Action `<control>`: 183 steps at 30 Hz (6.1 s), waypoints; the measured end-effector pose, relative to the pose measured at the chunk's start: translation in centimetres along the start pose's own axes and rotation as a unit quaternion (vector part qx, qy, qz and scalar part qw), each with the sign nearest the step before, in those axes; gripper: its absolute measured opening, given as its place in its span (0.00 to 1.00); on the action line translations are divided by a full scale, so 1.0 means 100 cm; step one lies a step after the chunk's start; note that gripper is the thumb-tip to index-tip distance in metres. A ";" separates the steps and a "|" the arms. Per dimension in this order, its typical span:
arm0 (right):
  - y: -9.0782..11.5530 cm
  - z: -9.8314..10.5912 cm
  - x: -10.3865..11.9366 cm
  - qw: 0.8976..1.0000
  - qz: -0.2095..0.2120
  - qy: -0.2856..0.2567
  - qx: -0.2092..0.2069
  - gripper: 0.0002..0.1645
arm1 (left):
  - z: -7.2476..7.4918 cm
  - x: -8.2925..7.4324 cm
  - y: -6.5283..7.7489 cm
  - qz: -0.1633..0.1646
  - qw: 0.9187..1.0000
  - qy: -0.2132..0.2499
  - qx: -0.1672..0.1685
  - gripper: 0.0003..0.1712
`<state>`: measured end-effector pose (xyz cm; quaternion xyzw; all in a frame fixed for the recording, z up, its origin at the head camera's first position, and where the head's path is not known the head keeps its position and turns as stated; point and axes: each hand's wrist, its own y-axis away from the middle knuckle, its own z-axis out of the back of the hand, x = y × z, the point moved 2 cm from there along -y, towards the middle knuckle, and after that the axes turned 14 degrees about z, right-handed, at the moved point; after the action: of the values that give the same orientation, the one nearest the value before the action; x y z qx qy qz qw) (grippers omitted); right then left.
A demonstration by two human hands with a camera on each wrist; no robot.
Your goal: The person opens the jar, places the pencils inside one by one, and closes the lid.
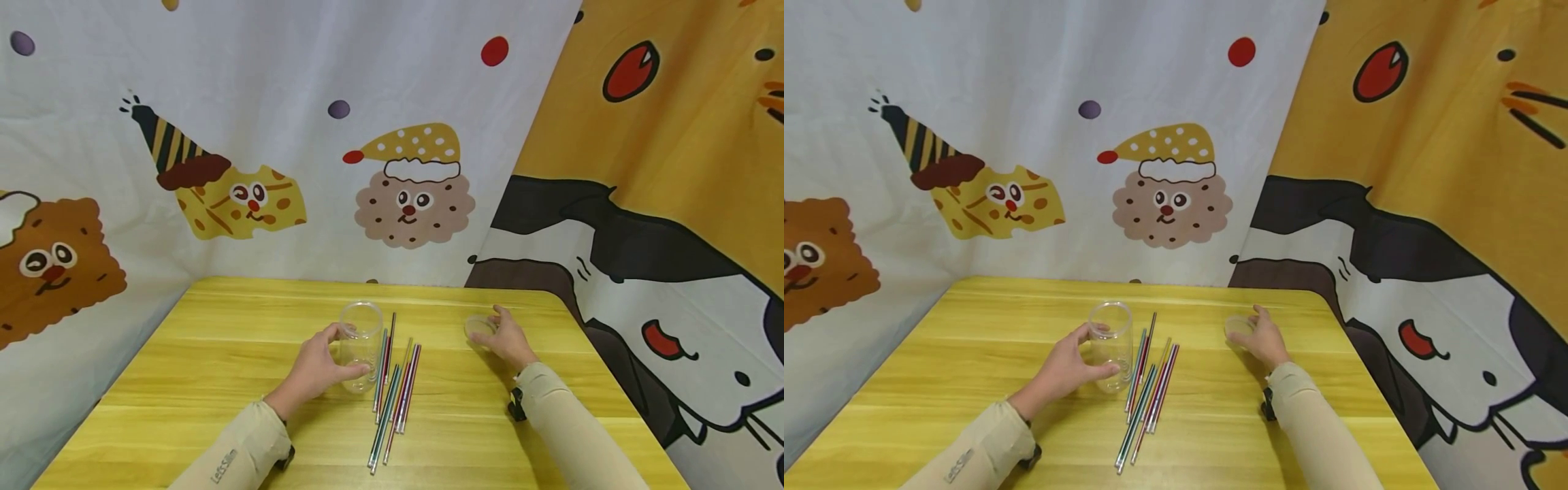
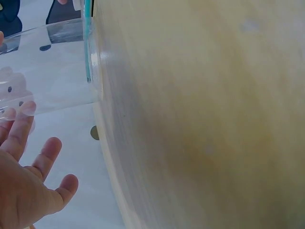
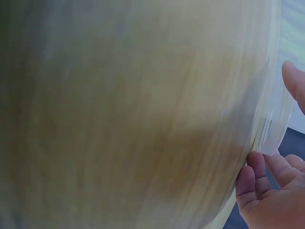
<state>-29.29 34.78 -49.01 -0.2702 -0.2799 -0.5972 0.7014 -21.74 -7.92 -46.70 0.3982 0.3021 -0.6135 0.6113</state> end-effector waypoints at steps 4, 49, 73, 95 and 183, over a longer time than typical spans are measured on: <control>-0.002 -0.001 -0.004 1.000 0.002 0.003 0.004 0.69 | -0.001 0.000 0.000 -0.001 1.000 -0.001 -0.002 0.43; 0.004 -0.002 0.003 0.998 0.020 0.061 0.023 0.66 | -0.001 0.002 0.001 0.001 1.000 0.001 0.000 0.42; 0.001 0.003 0.016 0.993 0.079 0.075 -0.037 0.52 | 0.000 0.000 -0.001 -0.001 1.000 -0.001 0.000 0.42; 0.012 -0.062 0.085 0.995 0.071 0.009 0.069 0.46 | 0.000 0.000 0.000 0.001 1.000 0.005 0.005 0.41; 0.009 -0.031 0.088 0.990 0.018 -0.131 0.049 0.39 | 0.000 0.002 0.001 0.002 1.000 0.024 0.016 0.40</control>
<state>-27.00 26.63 -44.91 -0.3169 -0.3934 -0.5293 0.6817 -21.62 -8.03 -46.86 0.4231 0.3064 -0.6073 0.5986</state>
